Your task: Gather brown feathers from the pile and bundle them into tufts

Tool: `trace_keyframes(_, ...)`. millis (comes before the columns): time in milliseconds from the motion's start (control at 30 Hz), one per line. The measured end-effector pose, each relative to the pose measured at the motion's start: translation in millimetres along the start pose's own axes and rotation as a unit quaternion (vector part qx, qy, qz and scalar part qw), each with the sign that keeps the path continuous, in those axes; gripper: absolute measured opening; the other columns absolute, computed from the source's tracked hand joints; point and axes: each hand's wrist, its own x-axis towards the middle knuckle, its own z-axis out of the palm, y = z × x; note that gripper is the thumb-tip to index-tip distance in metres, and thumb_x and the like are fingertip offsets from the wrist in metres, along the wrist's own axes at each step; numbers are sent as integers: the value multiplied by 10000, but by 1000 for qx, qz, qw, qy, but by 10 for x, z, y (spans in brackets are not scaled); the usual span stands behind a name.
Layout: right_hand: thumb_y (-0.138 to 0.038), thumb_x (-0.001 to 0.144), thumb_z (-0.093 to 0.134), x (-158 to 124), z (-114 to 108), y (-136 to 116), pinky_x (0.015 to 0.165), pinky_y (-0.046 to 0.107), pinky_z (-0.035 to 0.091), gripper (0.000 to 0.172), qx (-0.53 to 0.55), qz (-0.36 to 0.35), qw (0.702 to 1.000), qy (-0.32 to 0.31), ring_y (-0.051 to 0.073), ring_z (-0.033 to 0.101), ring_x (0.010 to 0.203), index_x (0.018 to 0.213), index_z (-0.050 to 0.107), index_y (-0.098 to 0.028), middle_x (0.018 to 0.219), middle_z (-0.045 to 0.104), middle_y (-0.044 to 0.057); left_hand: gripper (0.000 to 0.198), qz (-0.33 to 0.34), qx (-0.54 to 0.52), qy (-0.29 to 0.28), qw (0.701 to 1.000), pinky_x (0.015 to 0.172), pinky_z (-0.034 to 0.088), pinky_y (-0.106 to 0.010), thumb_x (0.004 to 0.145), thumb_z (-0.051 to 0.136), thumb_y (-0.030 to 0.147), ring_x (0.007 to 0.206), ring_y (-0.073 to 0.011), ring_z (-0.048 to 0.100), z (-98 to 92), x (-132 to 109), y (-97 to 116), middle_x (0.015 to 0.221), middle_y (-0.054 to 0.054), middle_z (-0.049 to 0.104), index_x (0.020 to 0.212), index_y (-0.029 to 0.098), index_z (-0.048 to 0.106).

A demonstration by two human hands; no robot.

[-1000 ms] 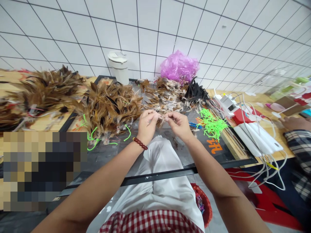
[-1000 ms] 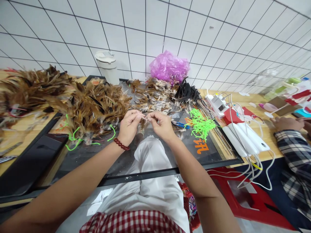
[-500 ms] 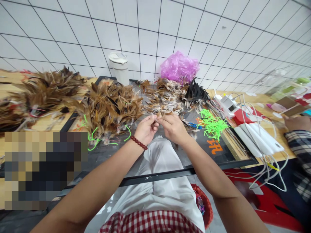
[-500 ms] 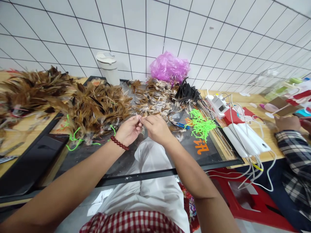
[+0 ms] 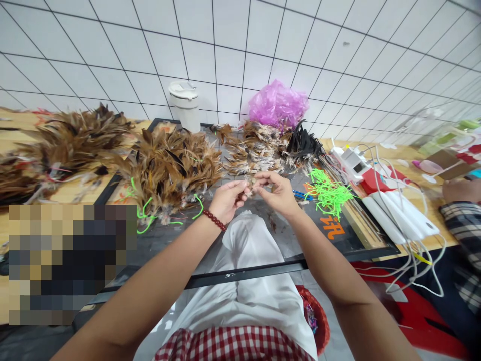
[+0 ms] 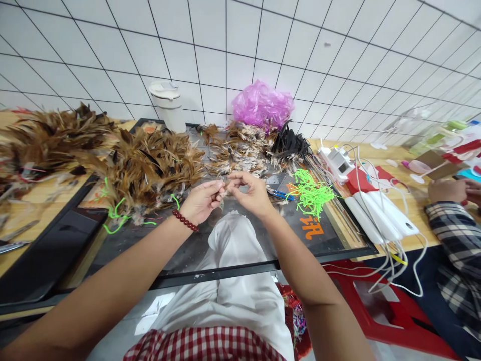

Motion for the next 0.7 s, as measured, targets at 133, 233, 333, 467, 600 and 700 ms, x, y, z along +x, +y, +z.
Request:
trace_keyframes(133,-238,764,640,7,15,19,757,305,487,231,9,11,1000,-2,131,601,704,984,610,-176,768,653,22,227,38,72,35,996,353,206,-151,607,719,227,437,-44,452,9,2,1,593,-20,583,774,86,660)
trace_keyframes(233,-229,780,621,4,30,-1,771,305,488,208,-27,-11,999,-14,134,618,719,981,615,-179,789,667,25,206,65,139,63,986,366,199,-164,594,678,203,431,-50,429,8,15,-27,558,-10,567,767,90,681)
trace_keyframes(333,-196,781,605,-4,38,-18,784,309,482,176,-96,-65,993,-14,144,626,743,955,632,-192,806,682,27,166,67,202,64,975,387,205,-169,604,638,200,431,-43,379,-2,32,-66,524,17,517,729,102,685)
trace_keyframes(467,-179,763,610,-9,36,-4,759,301,484,141,-146,-84,986,10,148,612,742,901,630,-199,809,673,22,151,71,229,-7,971,410,205,-183,631,626,259,443,-43,328,-16,31,-102,512,37,454,671,120,672)
trace_keyframes(600,-184,751,629,-6,42,11,720,282,490,118,-120,-67,990,17,135,595,701,867,611,-185,766,650,10,160,67,250,-31,965,427,223,-191,611,666,281,447,-42,315,-17,12,-104,513,45,441,662,130,670)
trace_keyframes(700,-202,790,598,1,36,12,720,279,491,142,-109,-58,992,26,133,600,713,930,616,-182,797,658,19,172,58,217,14,974,413,215,-185,584,698,275,445,-42,335,-16,15,-94,517,33,463,652,121,666)
